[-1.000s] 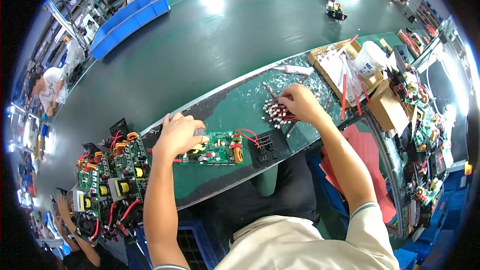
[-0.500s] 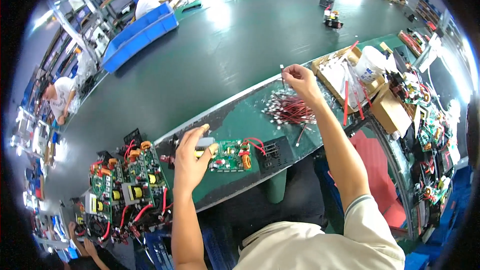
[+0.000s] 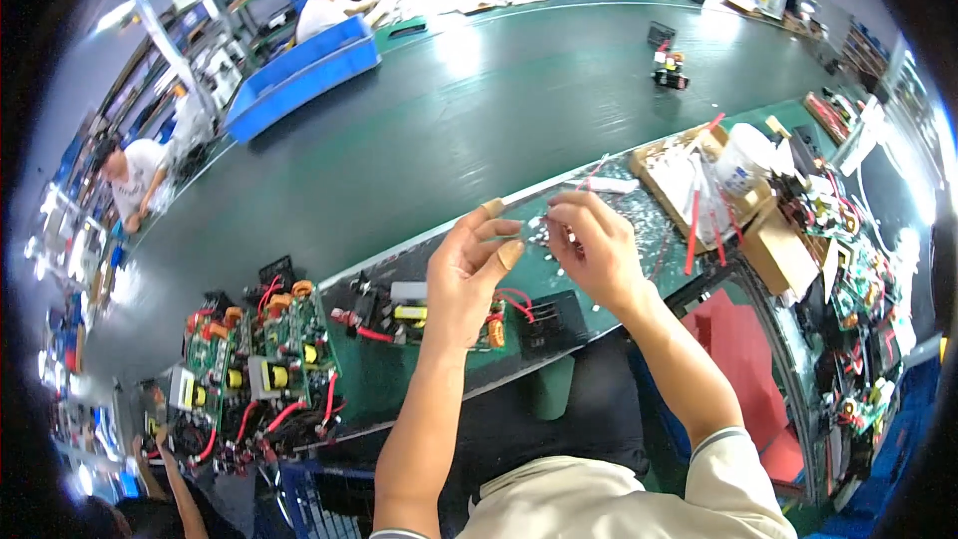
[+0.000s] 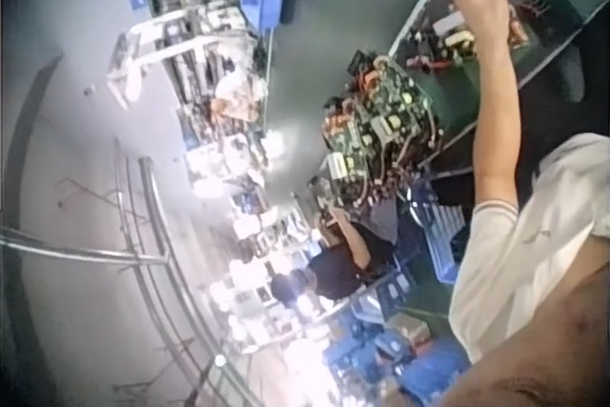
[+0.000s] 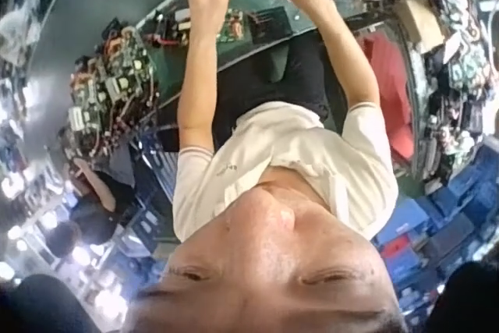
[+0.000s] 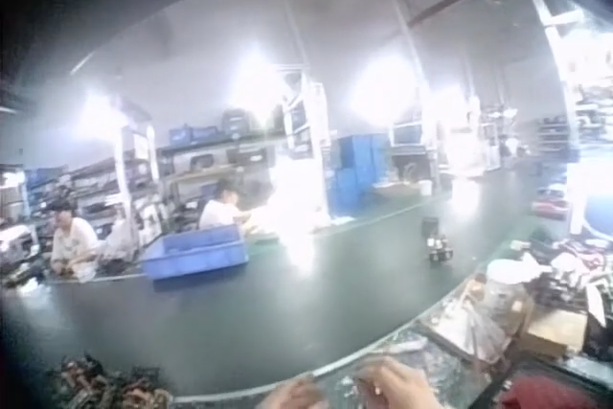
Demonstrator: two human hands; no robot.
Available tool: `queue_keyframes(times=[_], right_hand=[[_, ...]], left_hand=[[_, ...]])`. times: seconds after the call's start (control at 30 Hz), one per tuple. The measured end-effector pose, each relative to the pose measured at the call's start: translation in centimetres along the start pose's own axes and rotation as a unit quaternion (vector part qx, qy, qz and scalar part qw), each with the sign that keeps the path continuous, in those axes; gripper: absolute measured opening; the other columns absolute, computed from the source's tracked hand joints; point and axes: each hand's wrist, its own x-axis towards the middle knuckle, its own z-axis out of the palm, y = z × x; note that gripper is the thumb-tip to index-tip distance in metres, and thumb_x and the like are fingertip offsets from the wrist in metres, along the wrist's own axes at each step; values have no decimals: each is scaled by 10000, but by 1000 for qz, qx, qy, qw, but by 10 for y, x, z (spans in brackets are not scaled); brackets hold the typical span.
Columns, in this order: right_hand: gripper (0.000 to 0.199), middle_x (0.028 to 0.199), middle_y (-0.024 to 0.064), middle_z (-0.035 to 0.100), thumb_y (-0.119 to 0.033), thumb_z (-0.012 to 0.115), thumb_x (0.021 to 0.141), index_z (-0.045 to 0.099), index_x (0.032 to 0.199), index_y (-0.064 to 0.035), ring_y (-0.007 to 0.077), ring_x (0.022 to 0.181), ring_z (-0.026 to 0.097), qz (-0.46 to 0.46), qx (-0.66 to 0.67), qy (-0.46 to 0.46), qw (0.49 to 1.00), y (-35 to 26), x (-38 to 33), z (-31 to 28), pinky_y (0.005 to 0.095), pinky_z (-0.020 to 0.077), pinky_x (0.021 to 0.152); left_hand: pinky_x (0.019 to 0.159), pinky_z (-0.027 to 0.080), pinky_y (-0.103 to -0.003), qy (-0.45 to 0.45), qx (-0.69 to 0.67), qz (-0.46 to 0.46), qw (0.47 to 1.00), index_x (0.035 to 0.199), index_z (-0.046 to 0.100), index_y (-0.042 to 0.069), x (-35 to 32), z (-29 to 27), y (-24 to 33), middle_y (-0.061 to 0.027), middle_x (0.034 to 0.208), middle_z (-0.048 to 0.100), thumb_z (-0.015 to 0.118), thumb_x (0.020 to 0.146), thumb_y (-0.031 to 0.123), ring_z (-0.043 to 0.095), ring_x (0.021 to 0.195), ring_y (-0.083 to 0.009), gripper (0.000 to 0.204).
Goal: Assemble electronic components onto a printed circuit board, including attaching fans and applying adhesive.
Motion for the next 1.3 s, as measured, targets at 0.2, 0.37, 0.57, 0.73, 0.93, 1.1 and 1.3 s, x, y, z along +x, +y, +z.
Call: queue_keyframes(times=[0.2,0.37,0.57,0.73,0.93,1.1,1.3], right_hand=[[237,1120,160,618,66,720,785,633,996,0,292,897,663,-82,42,-6,996,-37,-12,43,342,555,730],[337,1012,56,651,-32,679,901,571,1216,16,134,881,643,403,428,-27,809,-49,-34,63,267,537,732],[145,920,70,703,-53,650,943,681,1037,53,137,854,677,399,444,-100,796,-44,-29,80,257,529,746],[111,915,65,698,-41,656,939,673,1006,46,117,847,667,380,412,-119,820,-52,-23,93,238,518,750],[81,861,81,679,-4,688,874,672,942,37,130,778,668,224,153,-197,942,-53,-21,108,252,514,674],[79,875,144,665,5,689,839,665,915,10,290,731,686,169,99,-249,948,-43,-37,122,348,546,631],[137,875,140,658,15,698,818,641,941,0,334,753,673,114,87,-270,952,-38,-47,134,369,546,635]], left_hand=[[779,543,-253,96,-73,-58,991,1294,564,8,-27,-35,-6,-66,1013,681,691,913,50,655,886,-126,404],[764,556,-232,123,-188,-107,968,1244,583,15,-35,-66,-14,-79,1003,685,656,915,11,665,871,-140,337],[758,568,-231,95,-199,-147,964,1262,551,10,-44,-90,-16,-79,998,690,660,913,24,682,852,-135,366],[776,565,-264,124,-90,-124,980,1306,506,-20,-48,-100,-2,-108,1025,695,668,912,22,684,873,-155,429],[1025,452,-434,105,615,207,753,1039,717,78,-75,-119,12,-156,1333,536,765,776,69,523,1244,-360,268],[1069,184,-735,-97,688,45,718,1125,718,217,-94,-103,-2,-147,1605,229,827,655,445,160,1446,-512,534],[1102,177,-698,-70,695,4,716,1166,703,177,-88,-102,-18,-96,1627,187,848,656,415,134,1475,-457,580]])
